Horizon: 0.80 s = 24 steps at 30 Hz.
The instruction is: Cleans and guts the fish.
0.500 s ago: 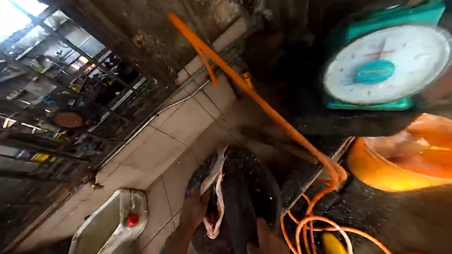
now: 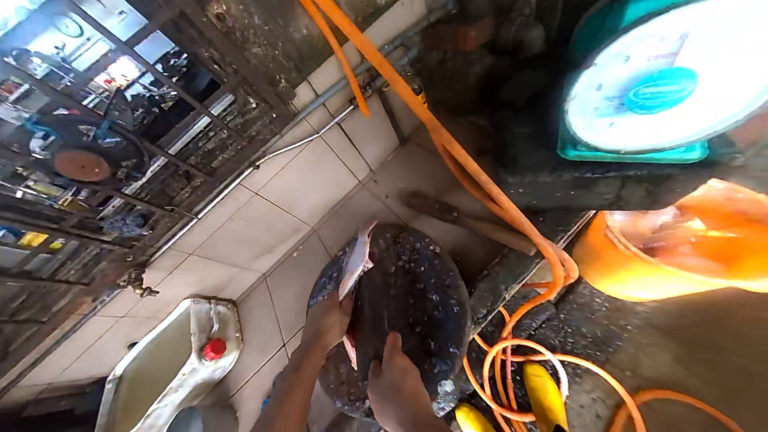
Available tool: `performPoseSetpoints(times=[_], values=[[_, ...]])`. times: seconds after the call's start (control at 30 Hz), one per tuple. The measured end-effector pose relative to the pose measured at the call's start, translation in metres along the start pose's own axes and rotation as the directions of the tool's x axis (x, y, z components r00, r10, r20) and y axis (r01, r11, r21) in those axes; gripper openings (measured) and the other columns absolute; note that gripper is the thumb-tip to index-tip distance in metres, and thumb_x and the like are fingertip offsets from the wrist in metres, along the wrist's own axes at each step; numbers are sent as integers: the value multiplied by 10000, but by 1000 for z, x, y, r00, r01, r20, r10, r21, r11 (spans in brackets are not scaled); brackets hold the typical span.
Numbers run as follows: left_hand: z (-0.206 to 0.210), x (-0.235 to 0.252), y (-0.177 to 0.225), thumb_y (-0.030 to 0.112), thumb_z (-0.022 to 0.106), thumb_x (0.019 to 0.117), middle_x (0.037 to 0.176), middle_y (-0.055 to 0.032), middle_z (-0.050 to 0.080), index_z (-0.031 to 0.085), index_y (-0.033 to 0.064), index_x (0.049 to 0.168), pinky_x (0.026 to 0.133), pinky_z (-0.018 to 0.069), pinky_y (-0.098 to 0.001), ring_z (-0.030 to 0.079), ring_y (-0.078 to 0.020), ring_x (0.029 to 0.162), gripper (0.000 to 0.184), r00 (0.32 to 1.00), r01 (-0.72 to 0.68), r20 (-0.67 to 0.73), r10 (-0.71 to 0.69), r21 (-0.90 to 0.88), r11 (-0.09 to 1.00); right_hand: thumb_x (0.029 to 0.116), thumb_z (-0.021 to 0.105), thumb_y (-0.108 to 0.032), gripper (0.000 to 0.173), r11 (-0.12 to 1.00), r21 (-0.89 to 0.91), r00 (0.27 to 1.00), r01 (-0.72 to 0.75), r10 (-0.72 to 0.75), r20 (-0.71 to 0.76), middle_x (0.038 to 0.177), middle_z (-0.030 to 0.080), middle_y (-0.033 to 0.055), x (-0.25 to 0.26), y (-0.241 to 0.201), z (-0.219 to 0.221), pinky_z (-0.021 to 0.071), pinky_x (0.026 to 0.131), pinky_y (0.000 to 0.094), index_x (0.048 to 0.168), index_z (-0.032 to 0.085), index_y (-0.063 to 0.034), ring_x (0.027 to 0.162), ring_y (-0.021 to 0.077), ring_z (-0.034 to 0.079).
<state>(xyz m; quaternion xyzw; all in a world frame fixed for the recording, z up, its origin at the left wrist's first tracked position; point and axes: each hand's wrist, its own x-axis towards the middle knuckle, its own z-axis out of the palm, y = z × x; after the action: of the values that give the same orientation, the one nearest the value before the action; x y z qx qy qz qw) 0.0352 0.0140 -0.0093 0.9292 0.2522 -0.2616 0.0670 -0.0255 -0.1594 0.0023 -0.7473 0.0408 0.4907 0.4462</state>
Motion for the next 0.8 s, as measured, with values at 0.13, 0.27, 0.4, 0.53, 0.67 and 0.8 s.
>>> performPoseSetpoints(times=[0.13, 0.27, 0.4, 0.53, 0.67, 0.8], values=[[2, 0, -1, 451, 392, 1092, 1194, -207, 693, 605, 48, 1341, 1022, 488, -577, 654, -362, 1180, 520, 1000, 5, -15, -6, -25, 1000, 1015, 570, -284, 604, 989, -145, 993, 22, -5, 117, 1133, 701, 217, -13, 23, 0, 564, 897, 557, 1513, 303, -68, 1063, 382, 711], [2, 4, -23, 474, 379, 1095, 1154, -214, 690, 602, 40, 1336, 973, 513, -576, 678, -355, 1093, 544, 999, -30, 14, 32, -118, 993, 988, 577, -231, 532, 982, -182, 970, 43, 3, 244, 1102, 657, 187, -25, 36, -46, 596, 718, 493, 1456, 362, -96, 823, 304, 717], [1, 10, -27, 477, 373, 1097, 1141, -213, 685, 591, 42, 1341, 951, 524, -574, 686, -345, 1051, 545, 998, -48, 40, 54, -154, 987, 1030, 530, -259, 514, 993, -108, 993, 52, -40, 113, 1113, 674, 200, -20, 17, -39, 585, 814, 531, 1479, 332, -106, 934, 342, 725], [4, 11, -25, 474, 403, 1087, 1145, -213, 689, 610, 50, 1328, 957, 522, -583, 683, -352, 1071, 530, 1000, -7, 25, 12, -158, 987, 1025, 538, -255, 528, 989, -145, 991, 39, -19, 133, 1146, 678, 198, -12, 11, -21, 578, 860, 541, 1478, 314, -104, 1028, 353, 716], [6, 17, -32, 467, 425, 1083, 1092, -215, 692, 595, 47, 1344, 904, 541, -577, 694, -351, 992, 523, 1000, 7, 24, -1, -222, 975, 999, 569, -246, 526, 975, -210, 964, 73, -16, 264, 1093, 669, 204, -25, 38, -36, 593, 738, 520, 1452, 364, -75, 853, 333, 722], [9, 19, -43, 466, 427, 1085, 1047, -192, 687, 589, 65, 1350, 843, 562, -545, 695, -313, 898, 507, 999, -24, 27, 33, -296, 955, 993, 548, -205, 455, 971, -220, 967, 95, -37, 253, 1045, 650, 174, -28, 16, -62, 593, 686, 484, 1402, 376, -103, 777, 296, 710]])
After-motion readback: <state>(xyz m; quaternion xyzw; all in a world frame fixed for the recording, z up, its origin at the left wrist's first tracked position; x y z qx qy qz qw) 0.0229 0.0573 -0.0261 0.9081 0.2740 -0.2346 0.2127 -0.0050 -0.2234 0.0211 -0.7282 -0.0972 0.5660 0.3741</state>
